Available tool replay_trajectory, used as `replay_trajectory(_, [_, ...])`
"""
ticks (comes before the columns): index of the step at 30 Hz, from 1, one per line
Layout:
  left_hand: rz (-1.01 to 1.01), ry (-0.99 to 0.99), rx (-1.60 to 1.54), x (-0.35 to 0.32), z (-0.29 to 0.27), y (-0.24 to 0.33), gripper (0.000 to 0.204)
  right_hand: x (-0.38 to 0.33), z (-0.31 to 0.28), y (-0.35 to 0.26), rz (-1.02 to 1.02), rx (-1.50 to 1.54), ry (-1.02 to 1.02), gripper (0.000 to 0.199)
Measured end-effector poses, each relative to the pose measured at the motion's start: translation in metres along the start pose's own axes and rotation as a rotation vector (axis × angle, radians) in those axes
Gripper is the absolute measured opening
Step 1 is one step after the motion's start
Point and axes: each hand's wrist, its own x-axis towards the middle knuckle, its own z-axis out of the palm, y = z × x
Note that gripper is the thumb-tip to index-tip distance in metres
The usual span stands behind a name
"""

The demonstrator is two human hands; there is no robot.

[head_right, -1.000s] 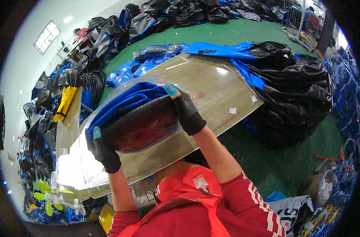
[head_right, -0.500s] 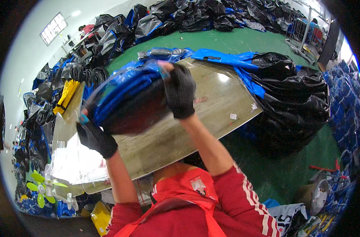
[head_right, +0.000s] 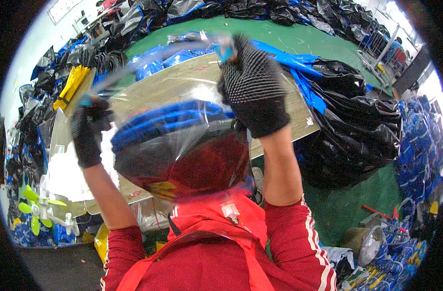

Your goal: The person repeatedly places blue and black plastic bags into clear plastic sleeves on a table, then folds and stacks the packaged items. The person handles the bags one at a time, aligning them within the sleeves and stacking the finished units.

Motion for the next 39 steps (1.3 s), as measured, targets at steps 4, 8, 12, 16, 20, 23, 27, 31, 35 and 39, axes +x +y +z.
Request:
replay_trajectory(4, [-0.316, -0.103, -0.096, 0.004, 0.003, -0.138, 0.038, -0.001, 0.050, 0.131, 0.349, -0.563, -0.213, 0.029])
replay_trajectory(8, [-0.484, 0.028, -0.346, 0.002, -0.008, -0.227, 0.035, -0.013, 0.107, 0.191, -0.282, -0.650, 0.004, 0.023])
replay_trajectory(12, [-0.512, -0.033, -0.361, 0.003, -0.018, -0.223, 0.036, 0.002, 0.181, 0.141, -0.542, -0.413, -0.478, 0.016])
replay_trajectory(16, [-0.526, -0.165, -0.235, -0.001, -0.026, -0.188, 0.040, 0.028, 0.213, 0.107, -0.542, -0.590, -0.735, 0.014])
replay_trajectory(20, [-0.477, -0.234, -0.107, -0.006, -0.033, -0.176, 0.033, 0.027, 0.221, 0.133, -0.617, -0.599, -0.794, 0.017])
replay_trajectory(23, [-0.446, -0.297, 0.079, -0.007, -0.039, -0.178, 0.031, 0.028, 0.225, 0.141, -0.786, -0.520, -0.726, 0.019])
replay_trajectory(27, [-0.504, -0.334, -0.124, -0.010, -0.045, -0.179, 0.032, 0.064, 0.205, 0.105, -0.764, -0.742, -0.841, 0.025])
replay_trajectory(31, [-0.539, -0.326, -0.278, -0.013, -0.043, -0.177, 0.039, 0.112, 0.152, 0.085, -0.228, -0.571, -0.325, 0.018])
replay_trajectory(35, [-0.503, -0.344, -0.147, -0.011, -0.032, -0.174, 0.037, 0.059, 0.163, 0.086, -0.481, -0.240, -0.715, 0.018])
replay_trajectory(39, [-0.374, -0.334, 0.036, -0.014, -0.024, -0.166, 0.031, 0.028, 0.184, 0.113, -0.637, -0.230, -0.754, 0.018])
